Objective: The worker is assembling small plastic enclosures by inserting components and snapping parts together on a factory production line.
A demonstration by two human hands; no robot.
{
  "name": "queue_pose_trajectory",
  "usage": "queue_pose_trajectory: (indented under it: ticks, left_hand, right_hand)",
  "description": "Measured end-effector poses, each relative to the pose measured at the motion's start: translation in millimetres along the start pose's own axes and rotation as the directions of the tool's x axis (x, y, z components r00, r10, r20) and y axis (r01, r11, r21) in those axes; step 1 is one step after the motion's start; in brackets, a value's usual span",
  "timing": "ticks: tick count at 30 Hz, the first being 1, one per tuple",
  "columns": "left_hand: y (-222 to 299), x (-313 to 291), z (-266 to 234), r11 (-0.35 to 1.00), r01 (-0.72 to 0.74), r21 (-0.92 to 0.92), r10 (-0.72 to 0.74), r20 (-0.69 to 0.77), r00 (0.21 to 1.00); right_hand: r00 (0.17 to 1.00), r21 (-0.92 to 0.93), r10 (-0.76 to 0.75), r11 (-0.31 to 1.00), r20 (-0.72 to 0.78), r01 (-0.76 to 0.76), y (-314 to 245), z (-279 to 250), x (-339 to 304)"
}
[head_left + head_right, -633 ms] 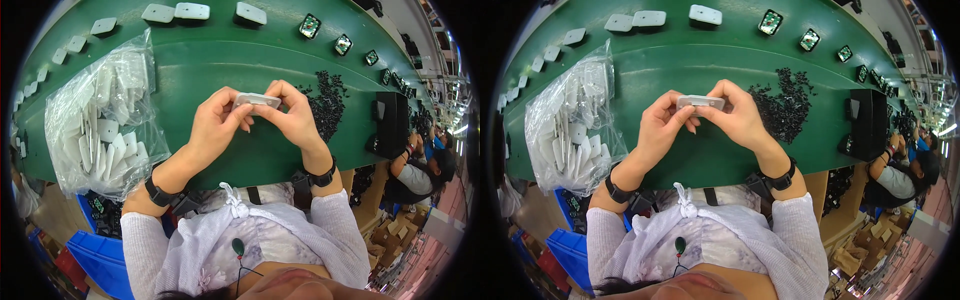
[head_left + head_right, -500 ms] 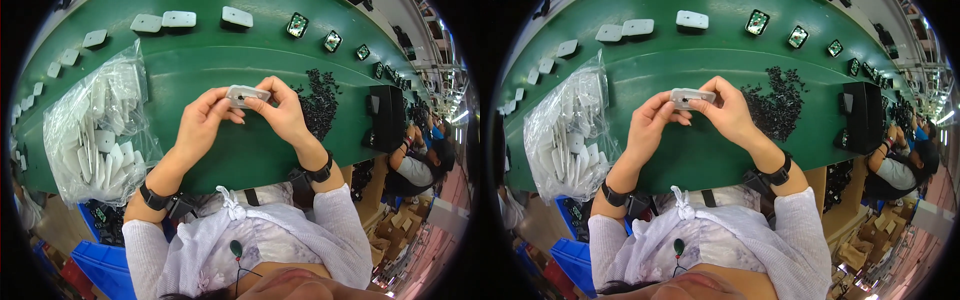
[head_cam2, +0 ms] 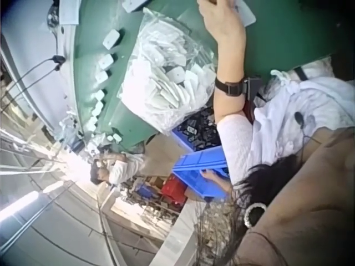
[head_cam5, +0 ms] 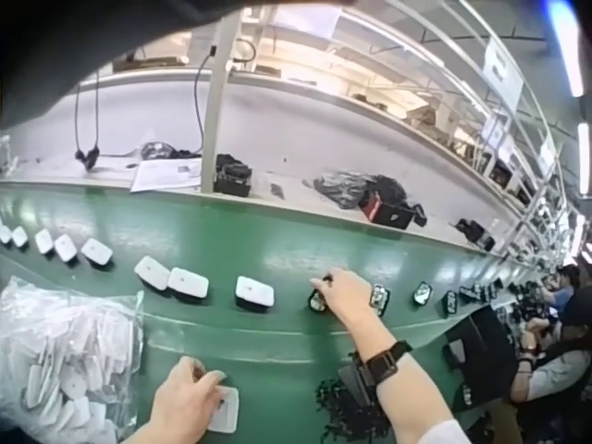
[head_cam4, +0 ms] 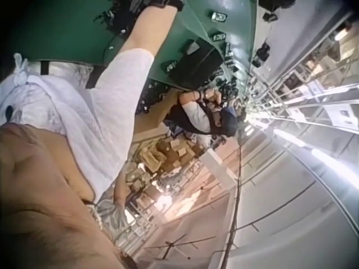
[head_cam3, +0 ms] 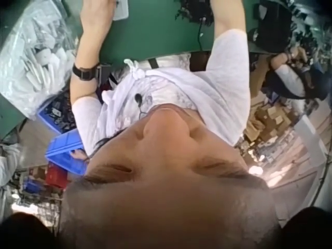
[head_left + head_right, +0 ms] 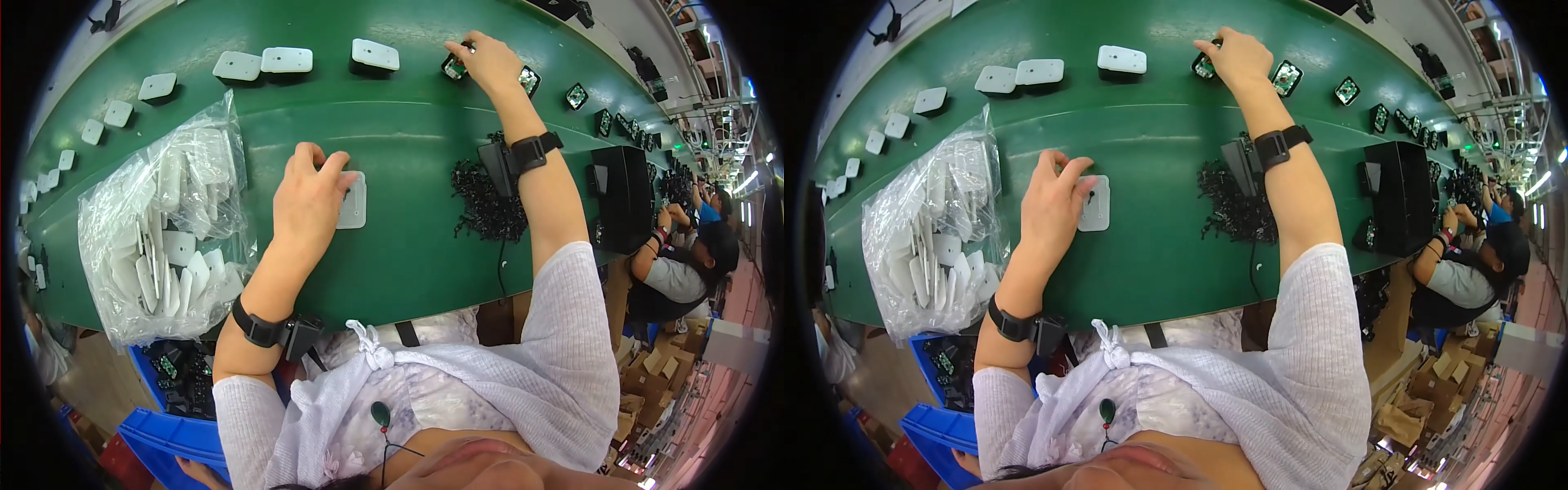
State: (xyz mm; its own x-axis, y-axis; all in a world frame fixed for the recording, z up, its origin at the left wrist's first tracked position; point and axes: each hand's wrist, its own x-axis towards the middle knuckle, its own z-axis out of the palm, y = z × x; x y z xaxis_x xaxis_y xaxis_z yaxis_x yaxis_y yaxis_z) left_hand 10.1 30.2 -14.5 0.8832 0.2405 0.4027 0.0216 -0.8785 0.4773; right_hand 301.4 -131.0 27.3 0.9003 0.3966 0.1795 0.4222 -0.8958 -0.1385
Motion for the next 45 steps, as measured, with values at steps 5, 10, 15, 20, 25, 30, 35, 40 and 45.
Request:
queue_pose_trajectory:
  ticks: [5,10,15,20,25,30,35,40,45]
  left_hand:
    - [20,-7,-10,0.983,-0.026,0.184,-0.003,0.156,0.988]
    - [14,-9,-6,0.987,-0.163,0.003,0.160,0.159,0.974]
    - [4,2,1,0.963,-0.237,-0.129,0.248,0.082,0.965]
    - [0,1,-4,0.933,-0.146,-0.329,0.152,-0.008,0.988]
    - [-6,3,-24,0.940,-0.182,-0.289,0.191,0.002,0.982]
    - [-5,-6,-27,0.962,-0.192,-0.192,0.220,0.139,0.966]
    - [-3,-8,-24,0.975,-0.170,-0.141,0.197,0.206,0.958]
    - [8,-16,-26,0.984,-0.175,-0.021,0.174,0.244,0.954]
    - [14,-24,-12,0.970,-0.230,0.077,0.218,0.144,0.965]
  right_hand:
    - [0.991,0.692,-0.001,0.716,0.137,-0.095,1,4,-34]
    - [0.917,0.821,-0.391,0.547,0.080,0.162,-24,-13,-124]
    - [0.864,0.567,-0.504,0.714,0.008,0.411,-29,-18,-146]
    - [0.862,0.536,-0.498,0.704,-0.097,0.466,-43,-22,-154]
    - [0.777,0.556,-0.609,0.595,-0.159,0.580,-69,-22,-175]
    - [0.768,0.538,-0.631,0.613,-0.108,0.579,-75,-14,-179]
    - [0.765,0.497,-0.634,0.632,-0.110,0.595,-71,-11,-180]
    - [0.753,0.391,-0.642,0.663,-0.143,0.639,-74,-4,-188]
    - [0.733,0.351,-0.644,0.650,-0.217,0.675,-72,0,-187]
